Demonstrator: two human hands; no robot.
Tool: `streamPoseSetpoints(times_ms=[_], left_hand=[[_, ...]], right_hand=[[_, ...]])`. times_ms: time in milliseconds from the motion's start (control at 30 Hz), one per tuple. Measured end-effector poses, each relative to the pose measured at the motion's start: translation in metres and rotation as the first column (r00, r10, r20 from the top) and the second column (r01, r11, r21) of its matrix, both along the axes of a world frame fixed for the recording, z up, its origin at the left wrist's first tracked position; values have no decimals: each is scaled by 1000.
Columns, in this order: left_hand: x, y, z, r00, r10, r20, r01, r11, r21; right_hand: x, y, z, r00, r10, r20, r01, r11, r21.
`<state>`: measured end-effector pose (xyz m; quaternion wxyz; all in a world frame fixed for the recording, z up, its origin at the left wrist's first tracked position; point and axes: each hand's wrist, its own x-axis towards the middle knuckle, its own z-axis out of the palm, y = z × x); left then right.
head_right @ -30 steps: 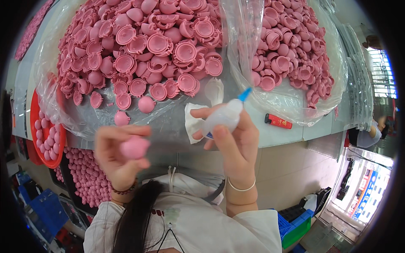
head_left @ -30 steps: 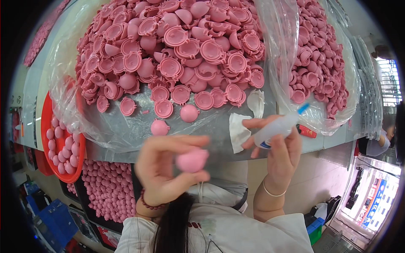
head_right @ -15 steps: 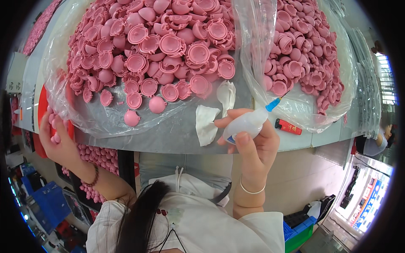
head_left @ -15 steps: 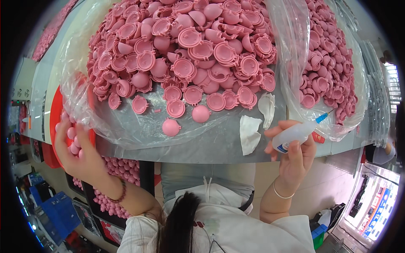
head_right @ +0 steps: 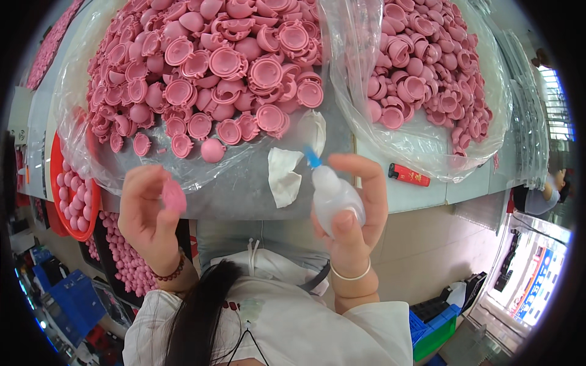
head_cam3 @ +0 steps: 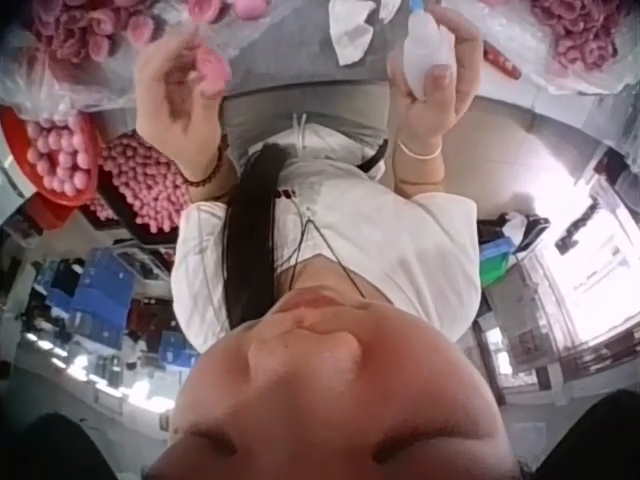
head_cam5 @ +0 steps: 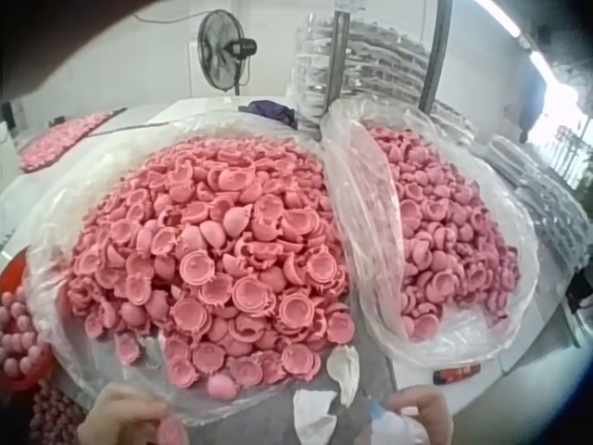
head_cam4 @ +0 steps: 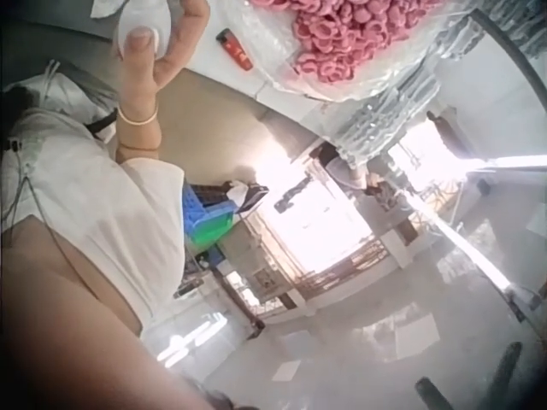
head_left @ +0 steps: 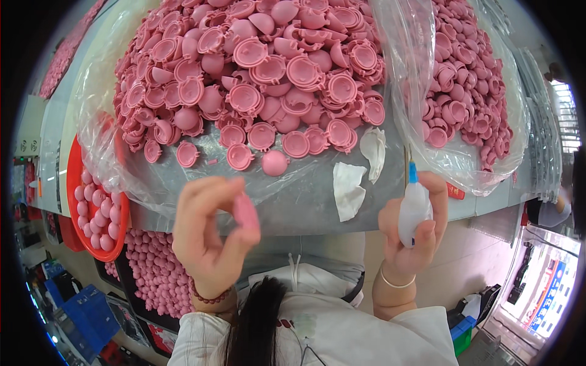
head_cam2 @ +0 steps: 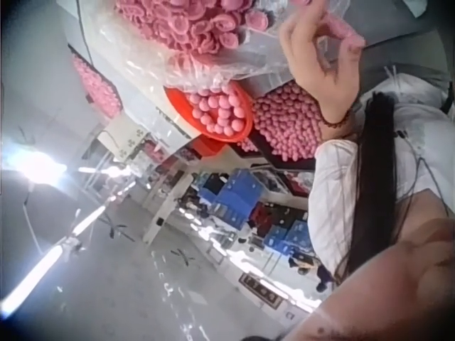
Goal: Glue pink plastic toy components together at a factory workbench.
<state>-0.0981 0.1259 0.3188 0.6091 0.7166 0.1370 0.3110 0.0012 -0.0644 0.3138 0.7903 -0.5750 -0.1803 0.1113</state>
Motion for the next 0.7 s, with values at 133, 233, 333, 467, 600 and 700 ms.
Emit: streamPoseSetpoints(times_ms=[133, 233, 333, 467, 600, 700], left_hand=[[8, -15, -10, 885, -411, 217, 465, 793, -394], [18, -30, -16, 877, -423, 227, 475, 695, -539], [22, -38, -16, 915, -358, 188, 396, 701, -593], [21, -34, -13, 887, -409, 212, 444, 634, -633], [20, -34, -14, 910, -400, 114, 379, 686, -620], [20, -35, -15, 891, -440, 110, 428, 737, -524]], right_hand=[[-2, 8, -5, 972, -107, 208, 108, 994, 5], [-2, 13, -6, 900, -226, 372, 243, 970, 2], [0, 14, 0, 823, -232, 518, 235, 970, 62], [0, 15, 7, 756, -131, 641, 189, 982, -22], [-3, 17, 11, 734, -65, 676, 238, 957, -166], [-4, 15, 12, 779, -52, 625, 192, 968, -159]])
